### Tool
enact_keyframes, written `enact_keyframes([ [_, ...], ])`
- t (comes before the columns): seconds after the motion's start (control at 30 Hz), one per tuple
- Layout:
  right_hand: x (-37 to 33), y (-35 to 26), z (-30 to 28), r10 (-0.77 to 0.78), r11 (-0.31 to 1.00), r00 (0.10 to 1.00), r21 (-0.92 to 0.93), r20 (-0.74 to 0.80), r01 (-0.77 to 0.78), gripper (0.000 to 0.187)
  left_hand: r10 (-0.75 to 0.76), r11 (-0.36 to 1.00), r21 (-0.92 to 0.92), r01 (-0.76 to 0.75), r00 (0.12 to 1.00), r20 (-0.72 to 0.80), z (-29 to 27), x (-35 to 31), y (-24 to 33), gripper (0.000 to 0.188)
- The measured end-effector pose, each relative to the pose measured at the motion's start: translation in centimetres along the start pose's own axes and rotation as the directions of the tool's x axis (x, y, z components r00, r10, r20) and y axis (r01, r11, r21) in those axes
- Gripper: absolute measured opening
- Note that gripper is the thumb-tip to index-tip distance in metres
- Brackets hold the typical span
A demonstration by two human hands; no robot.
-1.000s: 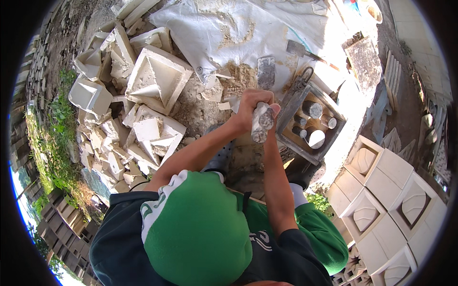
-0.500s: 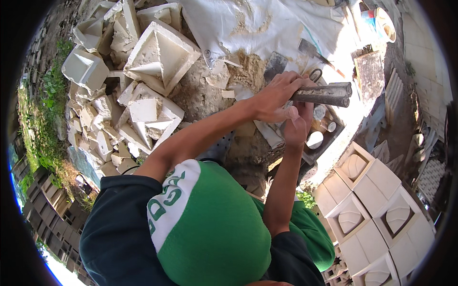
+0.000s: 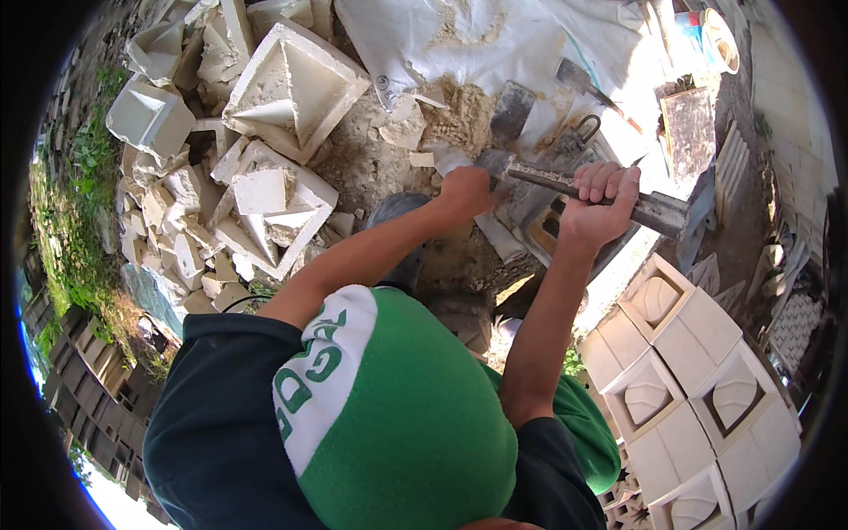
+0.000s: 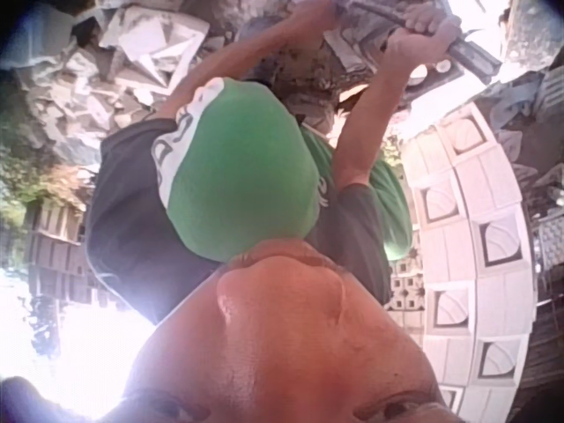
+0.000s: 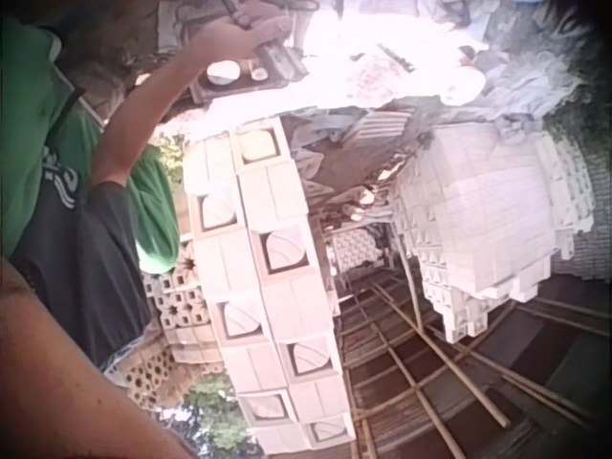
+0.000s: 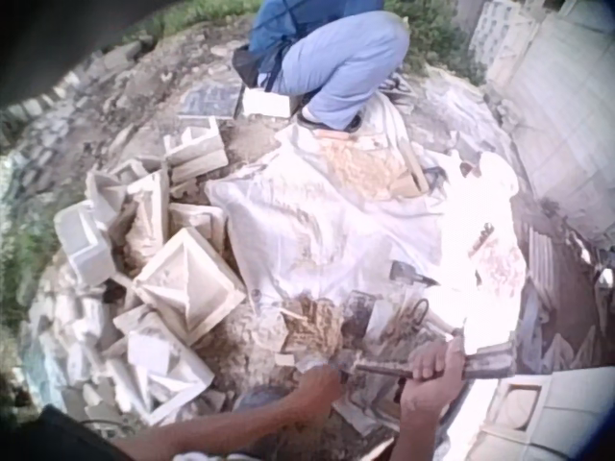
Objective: The person uses a chisel and hammer to chip away pieces from a stone block on a workspace and uses a small scraper to clear away debris from a wooden tray.
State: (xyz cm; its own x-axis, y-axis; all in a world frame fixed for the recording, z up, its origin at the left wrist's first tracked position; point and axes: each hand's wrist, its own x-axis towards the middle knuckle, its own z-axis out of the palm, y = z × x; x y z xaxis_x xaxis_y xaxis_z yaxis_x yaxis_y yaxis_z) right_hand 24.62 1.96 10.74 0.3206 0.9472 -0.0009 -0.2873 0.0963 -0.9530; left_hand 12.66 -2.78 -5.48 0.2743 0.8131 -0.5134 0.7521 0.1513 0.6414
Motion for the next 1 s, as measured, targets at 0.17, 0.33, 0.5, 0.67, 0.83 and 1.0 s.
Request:
enact_keyframes([
  [0.17, -0.9, -0.4, 0.6, -0.055, 0.998, 0.998, -0.037, 0.009, 0.055, 0.035, -0.062, 0.998, -0.035, 0.06, 0.996, -0.057, 0.5, -0.1, -0.2, 0.049],
  [0.33, -0.8, -3.8, 1.9, -0.199, 0.978, 0.978, 0.072, 0.056, 0.195, 0.033, -0.14, 0.989, -0.043, 0.14, 0.99, -0.002, 0.4, 0.2, -0.3, 0.053],
  [0.5, -1.7, -7.6, 1.7, -0.303, 0.95, 0.952, 0.092, 0.042, 0.298, 0.034, -0.146, 0.976, -0.162, 0.147, 0.989, 0.018, -1.4, 0.0, 0.3, 0.053],
  [0.67, -2.8, -6.5, 0.0, -0.354, 0.929, 0.935, 0.127, 0.035, 0.347, 0.033, -0.063, 0.931, -0.365, 0.003, 0.986, -0.153, -1.6, 0.1, -1.9, 0.061],
  [0.83, -4.1, -5.2, -1.9, -0.289, 0.952, 0.955, 0.086, -0.063, 0.294, 0.032, -0.093, 0.707, -0.653, 0.272, 0.951, 0.296, -8.2, -3.9, -1.3, 0.05],
  [1.0, -4.4, -3.7, -2.1, -0.25, 0.965, 0.965, 0.064, -0.077, 0.255, 0.03, -0.091, 0.948, -0.315, 0.044, 0.986, -0.138, -11.9, -10.3, -2.8, 0.056],
])
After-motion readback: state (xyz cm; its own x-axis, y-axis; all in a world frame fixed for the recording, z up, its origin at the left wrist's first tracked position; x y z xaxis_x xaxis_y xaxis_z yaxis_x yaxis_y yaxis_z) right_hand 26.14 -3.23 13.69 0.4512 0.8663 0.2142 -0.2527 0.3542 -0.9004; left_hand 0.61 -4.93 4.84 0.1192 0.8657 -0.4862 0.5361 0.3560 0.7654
